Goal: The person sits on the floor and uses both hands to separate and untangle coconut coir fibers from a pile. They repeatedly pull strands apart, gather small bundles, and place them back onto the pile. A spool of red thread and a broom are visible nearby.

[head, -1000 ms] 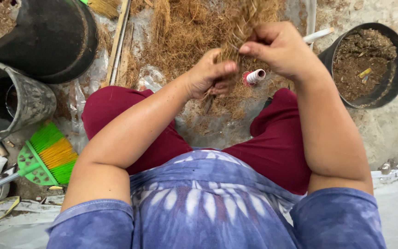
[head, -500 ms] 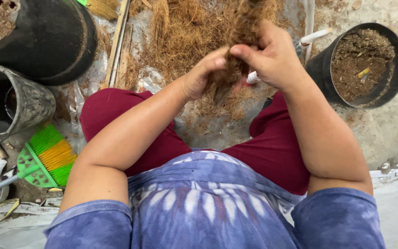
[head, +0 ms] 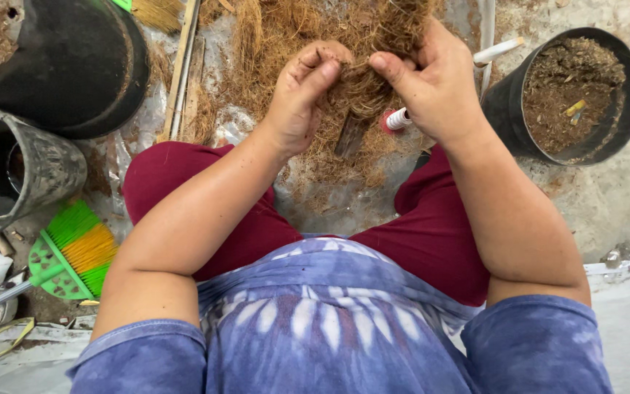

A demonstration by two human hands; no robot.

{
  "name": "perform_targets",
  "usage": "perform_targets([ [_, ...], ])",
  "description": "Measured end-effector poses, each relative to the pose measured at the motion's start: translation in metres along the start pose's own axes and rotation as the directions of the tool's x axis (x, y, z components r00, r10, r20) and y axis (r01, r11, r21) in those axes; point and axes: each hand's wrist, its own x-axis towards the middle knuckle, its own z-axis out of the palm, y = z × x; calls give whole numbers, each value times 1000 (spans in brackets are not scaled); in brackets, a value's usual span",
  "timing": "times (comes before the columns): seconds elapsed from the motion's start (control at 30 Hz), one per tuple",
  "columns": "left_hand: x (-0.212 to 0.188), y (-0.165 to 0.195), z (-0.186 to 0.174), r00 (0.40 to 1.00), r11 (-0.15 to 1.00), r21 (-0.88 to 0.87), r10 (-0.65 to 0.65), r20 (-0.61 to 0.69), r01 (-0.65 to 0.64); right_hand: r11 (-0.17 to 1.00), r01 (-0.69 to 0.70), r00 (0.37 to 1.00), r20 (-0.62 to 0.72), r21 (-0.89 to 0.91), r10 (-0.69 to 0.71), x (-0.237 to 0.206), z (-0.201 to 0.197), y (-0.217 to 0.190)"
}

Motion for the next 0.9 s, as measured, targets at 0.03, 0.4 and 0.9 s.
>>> perform_targets([
  [0.03,1,1,-1,999,995,-84,-53,14,54,1000,2,1000,-5,7,-2,0,0,2],
  [0.4,8,-1,-3,981,660,733,185,53,-164,948,38,997,-46,-317,-55,-3,-7,9],
  [0.9,-12,-52,20,981,886,435,192,-25,-162,961,88,993,-54,-262,-106,5,20,10],
])
